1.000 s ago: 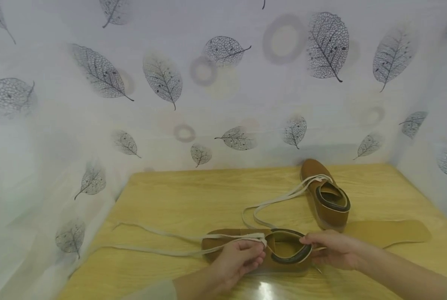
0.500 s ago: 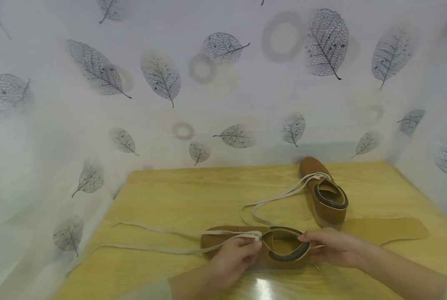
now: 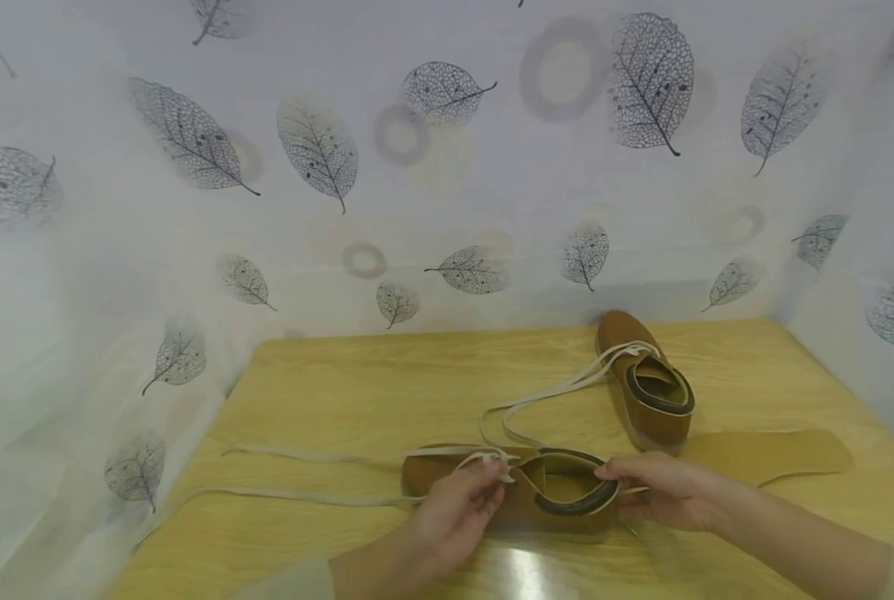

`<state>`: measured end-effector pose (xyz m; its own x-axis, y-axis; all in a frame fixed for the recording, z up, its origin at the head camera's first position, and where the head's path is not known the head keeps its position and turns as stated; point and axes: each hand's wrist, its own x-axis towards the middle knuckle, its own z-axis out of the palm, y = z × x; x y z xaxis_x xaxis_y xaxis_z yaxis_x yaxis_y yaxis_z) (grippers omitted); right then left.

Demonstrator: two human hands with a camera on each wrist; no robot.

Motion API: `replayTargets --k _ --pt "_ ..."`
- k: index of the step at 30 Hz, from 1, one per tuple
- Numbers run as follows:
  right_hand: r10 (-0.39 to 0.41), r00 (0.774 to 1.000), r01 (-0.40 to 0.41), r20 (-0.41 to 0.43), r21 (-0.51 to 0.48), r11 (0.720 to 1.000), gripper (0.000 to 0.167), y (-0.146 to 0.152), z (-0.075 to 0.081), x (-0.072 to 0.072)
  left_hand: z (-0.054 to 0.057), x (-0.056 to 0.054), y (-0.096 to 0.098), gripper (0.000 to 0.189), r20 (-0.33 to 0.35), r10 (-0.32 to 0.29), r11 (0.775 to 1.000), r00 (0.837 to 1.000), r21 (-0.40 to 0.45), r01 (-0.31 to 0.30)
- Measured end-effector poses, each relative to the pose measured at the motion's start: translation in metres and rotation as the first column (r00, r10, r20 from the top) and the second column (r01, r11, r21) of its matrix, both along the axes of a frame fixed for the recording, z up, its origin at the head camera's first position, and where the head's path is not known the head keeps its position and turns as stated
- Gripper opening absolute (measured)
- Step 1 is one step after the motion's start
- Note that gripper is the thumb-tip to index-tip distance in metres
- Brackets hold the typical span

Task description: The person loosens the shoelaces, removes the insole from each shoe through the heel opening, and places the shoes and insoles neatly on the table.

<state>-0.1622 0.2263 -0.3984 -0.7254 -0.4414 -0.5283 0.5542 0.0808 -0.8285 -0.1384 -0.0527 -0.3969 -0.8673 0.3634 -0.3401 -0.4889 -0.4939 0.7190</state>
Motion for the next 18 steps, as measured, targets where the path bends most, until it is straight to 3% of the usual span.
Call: replayTargets --k 3,6,9,14,18 --pt "0.004 1.000 -0.004 0.004 -0.009 1.000 0.011 0.000 0.000 0.000 0.001 -0.002 -0.003 0.009 0.000 -0.021 0.998 1.000 0.057 0.021" --pt "0.003 1.000 -0.003 0.011 -0.018 1.000 0.010 0.000 -0.001 0.000 0.003 -0.004 -0.005 0.029 0.015 -0.039 0.991 0.999 0.131 0.036" --pt "-0.003 1.000 0.003 0.016 -0.023 1.000 0.010 -0.001 0.000 0.000 0.004 -0.006 -0.005 0.043 0.082 -0.013 0.973 0.997 0.232 -0.006" --pt "-0.001 1.000 0.001 0.013 -0.026 1.000 0.009 -0.001 0.000 0.000 0.007 -0.013 -0.005 0.018 0.207 0.051 0.916 0.977 0.380 -0.128" --pt "-0.004 1.000 0.005 0.013 -0.026 1.000 0.009 0.000 0.000 0.001 0.012 -0.020 -0.009 0.014 0.220 0.099 0.886 0.970 0.425 -0.187"
